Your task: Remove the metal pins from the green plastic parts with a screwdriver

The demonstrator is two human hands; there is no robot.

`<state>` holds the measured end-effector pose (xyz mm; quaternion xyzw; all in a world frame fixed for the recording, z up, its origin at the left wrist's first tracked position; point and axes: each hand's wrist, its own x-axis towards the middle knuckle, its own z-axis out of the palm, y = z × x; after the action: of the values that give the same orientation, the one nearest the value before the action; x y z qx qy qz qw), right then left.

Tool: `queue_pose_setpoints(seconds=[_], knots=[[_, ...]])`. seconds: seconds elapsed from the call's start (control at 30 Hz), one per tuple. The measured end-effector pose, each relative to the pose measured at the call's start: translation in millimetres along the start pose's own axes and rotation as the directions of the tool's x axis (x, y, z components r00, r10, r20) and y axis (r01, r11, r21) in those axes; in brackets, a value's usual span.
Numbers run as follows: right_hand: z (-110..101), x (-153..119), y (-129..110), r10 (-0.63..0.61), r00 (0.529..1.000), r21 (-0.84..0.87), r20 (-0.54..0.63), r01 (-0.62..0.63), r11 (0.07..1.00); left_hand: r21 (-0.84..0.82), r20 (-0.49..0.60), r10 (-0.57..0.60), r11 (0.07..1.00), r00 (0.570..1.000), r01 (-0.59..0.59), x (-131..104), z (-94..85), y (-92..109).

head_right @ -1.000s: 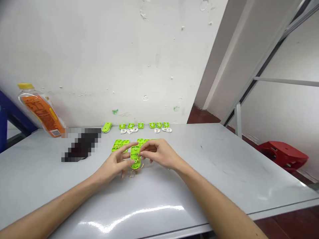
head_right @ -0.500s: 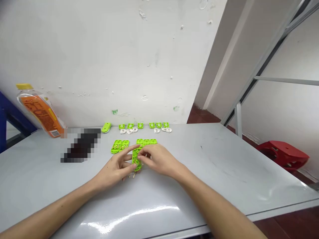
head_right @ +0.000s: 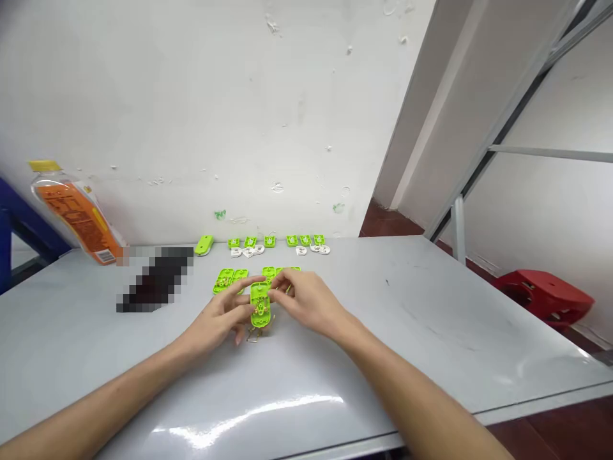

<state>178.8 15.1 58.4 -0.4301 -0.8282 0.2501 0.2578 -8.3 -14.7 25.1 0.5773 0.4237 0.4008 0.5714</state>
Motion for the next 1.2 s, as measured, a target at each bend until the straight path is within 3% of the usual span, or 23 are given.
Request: queue_pose_setpoints(seconds=[0.1,0.2,0.33,0.43,0.57,0.7,0.83,0.9,1.0,1.2], knots=[[-14.0,1.0,8.7,0.058,0.996,-0.177,-0.066,-0.069,0.982,-0.148,-0.019,-0.092,0.985,0.996,0.088,1.3,-1.2,0.0],[-27.6,-2.4,21.5,0.184,0.981,-0.425,-0.059,-0.192,0.885,-0.261,-0.041,-0.192,0.949,0.981,0.175,2.8,-3.2,-1.1],[-35.1,-10.1,34.7,0.369,0.914,-0.527,0.168,-0.233,0.817,-0.283,-0.048,-0.253,0.931,0.966,0.229,4.7,-6.7,-2.8],[-35.1,-11.7,35.2,0.402,0.872,-0.523,0.279,-0.213,0.825,-0.264,-0.043,-0.240,0.939,0.970,0.221,4.7,-7.3,-2.1],[-38.1,-7.6,26.2,0.250,0.941,-0.428,0.228,-0.134,0.894,-0.249,-0.028,-0.207,0.949,0.978,0.194,3.7,-5.6,-0.1],[-41.4,-4.6,12.6,0.024,0.996,-0.190,0.089,-0.007,0.982,-0.247,-0.027,-0.188,0.953,0.982,0.176,3.6,-4.7,1.3],[-33.5,-6.7,-0.1,-0.151,0.969,-0.104,-0.193,0.133,0.986,-0.219,-0.046,-0.203,0.957,0.978,0.188,4.9,-4.2,3.2],[-26.9,-8.9,-4.8,-0.204,0.945,-0.043,-0.256,0.199,0.979,-0.201,-0.065,-0.215,0.959,0.975,0.198,5.3,-3.9,4.2],[-18.2,-11.7,-9.3,-0.238,0.941,0.031,-0.242,0.253,0.967,-0.190,-0.066,-0.218,0.961,0.974,0.203,5.2,-3.6,4.8],[-12.6,-12.5,-11.5,-0.290,0.940,0.010,-0.178,0.296,0.955,-0.184,-0.039,-0.202,0.964,0.979,0.192,5.0,-4.0,2.2]])
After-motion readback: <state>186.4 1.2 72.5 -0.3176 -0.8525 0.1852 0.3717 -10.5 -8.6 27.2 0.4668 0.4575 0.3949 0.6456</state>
